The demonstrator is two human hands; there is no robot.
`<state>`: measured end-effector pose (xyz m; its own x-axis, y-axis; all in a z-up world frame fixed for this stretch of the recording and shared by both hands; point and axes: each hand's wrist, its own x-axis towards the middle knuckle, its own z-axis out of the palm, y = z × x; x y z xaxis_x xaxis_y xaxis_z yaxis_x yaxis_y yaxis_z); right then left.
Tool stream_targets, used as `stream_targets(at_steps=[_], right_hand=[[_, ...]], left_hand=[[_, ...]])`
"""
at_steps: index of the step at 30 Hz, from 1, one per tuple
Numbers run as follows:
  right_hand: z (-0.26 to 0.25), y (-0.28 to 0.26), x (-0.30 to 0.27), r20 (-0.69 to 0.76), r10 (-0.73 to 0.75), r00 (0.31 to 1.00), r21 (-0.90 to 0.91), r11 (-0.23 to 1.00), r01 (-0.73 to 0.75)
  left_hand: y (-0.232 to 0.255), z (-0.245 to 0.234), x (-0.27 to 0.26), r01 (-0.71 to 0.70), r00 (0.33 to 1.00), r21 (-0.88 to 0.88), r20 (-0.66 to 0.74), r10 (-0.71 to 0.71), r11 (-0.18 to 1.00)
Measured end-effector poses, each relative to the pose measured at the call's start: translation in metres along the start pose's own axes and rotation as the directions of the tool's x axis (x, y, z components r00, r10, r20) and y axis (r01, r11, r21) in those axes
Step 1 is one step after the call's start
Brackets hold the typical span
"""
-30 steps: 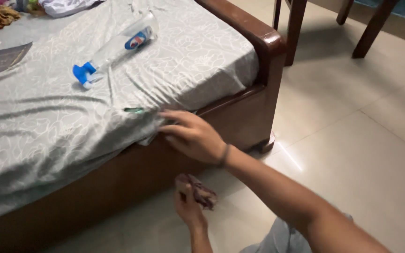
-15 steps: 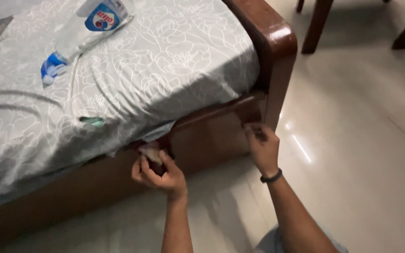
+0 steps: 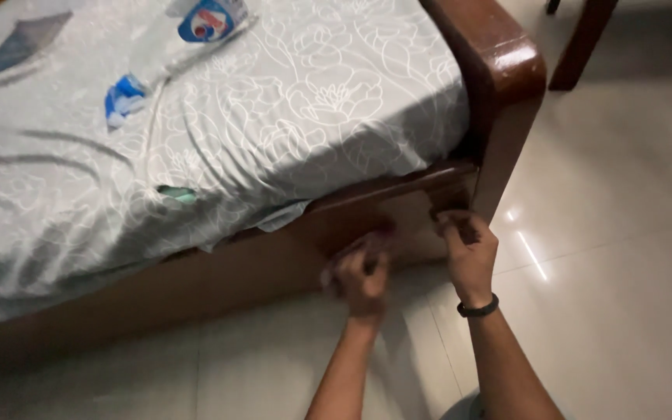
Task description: The person wipes a wooden chair with a cloth, then moves to a wooden bed frame. They spray a cleaning solution onto the cloth and wipe the bed frame's side and corner sections repeatedly. The person sits on the floor throughout the bed cleaning process.
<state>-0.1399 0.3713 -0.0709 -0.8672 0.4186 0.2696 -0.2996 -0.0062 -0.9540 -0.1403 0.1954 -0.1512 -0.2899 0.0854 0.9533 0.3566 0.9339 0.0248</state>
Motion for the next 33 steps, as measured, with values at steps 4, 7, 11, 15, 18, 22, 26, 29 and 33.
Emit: stream_targets(at_steps=[4,7,11,15,18,22,26,29,33], right_hand=[[-0.003,0.0,-0.001,0.015,0.005,1.0,0.061,0.998,-0.006],[-0.002,0.002,0.0,0.017,-0.009,1.0,0.079,0.997,0.007],[-0.003,0.004,0.002,0.005,-0.002,1.0,0.047,0.999,0.001],[-0.013,0.01,0.004,-0.019,0.047,0.999,0.097,0.994,-0.045],[-0.024,0.019,0.008,-0.025,0.109,0.994,0.126,0.986,-0.105],[-0.029,0.033,0.011,-0.058,0.156,0.986,0.206,0.968,-0.141],[-0.023,0.044,0.012,-0.085,0.158,0.984,0.199,0.97,-0.139],[-0.028,0.05,0.01,-0.073,0.212,0.975,0.23,0.954,-0.19],[-0.038,0.058,0.013,-0.075,0.302,0.95,0.337,0.905,-0.261]], left_hand=[[-0.024,-0.022,0.025,0.085,0.994,-0.078,-0.062,-0.089,0.993],[-0.015,-0.016,0.056,0.123,0.99,0.016,-0.068,-0.122,0.992],[0.023,0.011,0.071,-0.06,0.997,-0.06,0.048,0.063,0.996],[0.023,0.015,0.046,-0.215,0.943,-0.207,0.21,0.258,0.954],[-0.004,-0.003,0.031,-0.182,0.951,-0.231,0.205,0.23,0.956],[-0.009,-0.009,0.043,0.351,0.893,-0.322,0.398,-0.211,0.879],[0.033,0.024,0.071,-0.11,0.988,-0.134,0.093,0.123,0.985],[0.057,0.037,0.064,-0.171,0.963,-0.242,0.164,0.214,0.955],[0.042,0.031,0.039,-0.301,0.89,-0.239,0.277,0.362,0.923]])
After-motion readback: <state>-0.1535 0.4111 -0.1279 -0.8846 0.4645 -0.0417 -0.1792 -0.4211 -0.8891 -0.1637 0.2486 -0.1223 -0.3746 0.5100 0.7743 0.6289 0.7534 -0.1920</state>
